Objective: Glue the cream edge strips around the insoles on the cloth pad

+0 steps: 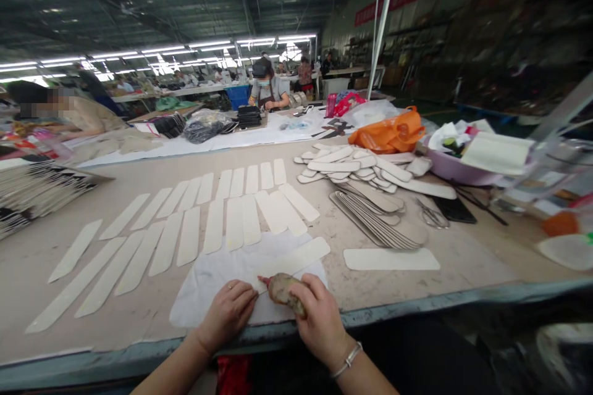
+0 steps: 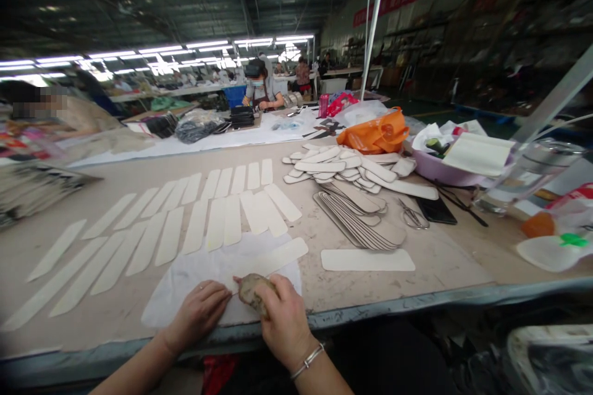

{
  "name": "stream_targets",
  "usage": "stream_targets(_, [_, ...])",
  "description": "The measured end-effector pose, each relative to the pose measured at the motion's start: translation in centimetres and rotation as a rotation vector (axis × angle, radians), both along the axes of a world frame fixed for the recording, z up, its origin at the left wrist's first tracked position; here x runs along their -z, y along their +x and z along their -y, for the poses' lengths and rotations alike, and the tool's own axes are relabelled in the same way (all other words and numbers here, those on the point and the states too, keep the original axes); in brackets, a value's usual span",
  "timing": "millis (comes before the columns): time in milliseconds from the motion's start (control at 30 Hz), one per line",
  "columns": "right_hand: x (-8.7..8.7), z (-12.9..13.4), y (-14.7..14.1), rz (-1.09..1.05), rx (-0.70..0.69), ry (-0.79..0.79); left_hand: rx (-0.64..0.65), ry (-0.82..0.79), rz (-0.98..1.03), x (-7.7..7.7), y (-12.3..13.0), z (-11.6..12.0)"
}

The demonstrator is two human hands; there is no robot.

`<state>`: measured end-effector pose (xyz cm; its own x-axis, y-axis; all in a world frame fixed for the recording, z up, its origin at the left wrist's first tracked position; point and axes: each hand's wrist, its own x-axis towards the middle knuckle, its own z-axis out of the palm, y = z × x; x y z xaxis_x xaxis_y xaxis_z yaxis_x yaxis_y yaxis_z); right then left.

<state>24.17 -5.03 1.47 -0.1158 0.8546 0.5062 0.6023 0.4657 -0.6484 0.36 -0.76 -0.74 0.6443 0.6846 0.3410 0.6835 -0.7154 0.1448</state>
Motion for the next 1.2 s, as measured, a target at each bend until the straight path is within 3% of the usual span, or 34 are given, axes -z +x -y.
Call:
stream_targets(367, [1.1, -1.4, 7.9, 0.143, 0.441, -0.001, 0.027, 0.021, 0.026, 0.6, -0.3, -0.3])
stream_targets(467, [1.0, -1.7, 9.0, 0.126, 0.502, -0.006, 0.028, 0.030, 0.029, 0.5, -0.3, -0.3])
stream_targets(567, [0.8, -1.7, 8.5, 0.026, 0.445, 0.022, 0.024, 0.022, 0.032, 0.3, -0.2, -0.2])
stream_targets(700, [0.4, -1.0, 5.4, -0.148, 0.238, 0.032, 0.014, -0.003, 0.006, 0.0, -0.2, 0.0])
stream_targets(867, [0.0, -0.1, 1.1, -0.132, -0.017, -0.048, -0.003, -0.026, -0.005, 0.0, -0.1, 0.1])
stream_targets(1000, [-0.2, 0.0, -0.1, -0.101, -0.066, -0.099, 0.002, -0.031, 0.002, 0.1, -0.1, 0.1])
stream_targets(1200, [-0.5, 1.2, 0.6, -0.059, -0.059, -0.167, 0.001, -0.013, 0.018, -0.1, 0.0, 0.1])
